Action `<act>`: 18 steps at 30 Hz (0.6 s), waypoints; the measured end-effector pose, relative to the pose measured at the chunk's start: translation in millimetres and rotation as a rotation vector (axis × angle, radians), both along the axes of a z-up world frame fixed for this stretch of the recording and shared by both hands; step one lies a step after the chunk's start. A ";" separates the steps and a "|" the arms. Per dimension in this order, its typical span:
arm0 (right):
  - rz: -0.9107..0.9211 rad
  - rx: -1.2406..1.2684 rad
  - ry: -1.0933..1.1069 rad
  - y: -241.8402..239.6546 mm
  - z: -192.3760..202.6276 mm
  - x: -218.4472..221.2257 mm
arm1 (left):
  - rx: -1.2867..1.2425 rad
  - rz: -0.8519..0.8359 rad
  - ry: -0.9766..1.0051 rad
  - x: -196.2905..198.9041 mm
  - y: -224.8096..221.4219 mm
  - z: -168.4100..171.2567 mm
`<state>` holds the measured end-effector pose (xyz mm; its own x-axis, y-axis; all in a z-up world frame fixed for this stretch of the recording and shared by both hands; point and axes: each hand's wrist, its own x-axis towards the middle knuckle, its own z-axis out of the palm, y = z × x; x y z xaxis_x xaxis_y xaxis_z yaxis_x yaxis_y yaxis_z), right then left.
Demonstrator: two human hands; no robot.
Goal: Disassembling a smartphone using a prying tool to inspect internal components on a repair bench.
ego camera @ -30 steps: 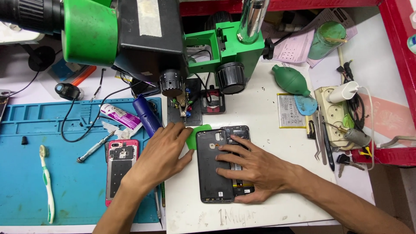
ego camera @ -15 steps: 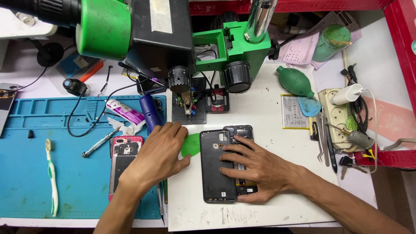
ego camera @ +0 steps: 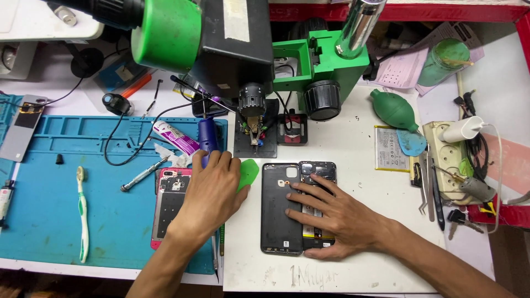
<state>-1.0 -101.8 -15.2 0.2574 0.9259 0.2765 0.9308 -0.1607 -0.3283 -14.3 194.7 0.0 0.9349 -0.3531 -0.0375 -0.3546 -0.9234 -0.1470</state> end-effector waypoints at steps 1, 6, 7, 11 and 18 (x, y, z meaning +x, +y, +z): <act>0.006 0.001 -0.002 0.6 -0.3 0.2 | 0.001 0.006 -0.002 0.9 1.9 0.6; -0.024 -0.013 0.030 1.2 0.2 0.9 | -0.082 -0.054 0.034 6.5 10.0 4.3; -0.023 -0.012 0.030 0.6 -0.1 2.0 | -0.081 -0.053 0.034 9.3 12.9 5.3; -0.035 -0.002 0.035 -2.3 -0.9 5.1 | -0.196 -0.038 0.021 17.4 19.3 8.7; -0.020 -0.023 0.066 -2.6 4.5 5.4 | -0.527 -0.235 0.339 8.7 -20.4 16.2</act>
<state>4.4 -104.4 -10.7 0.2926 0.9264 0.2368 0.9037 -0.1869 -0.3852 -5.6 174.3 16.3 0.7980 -0.5970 -0.0824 -0.5020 -0.7341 0.4572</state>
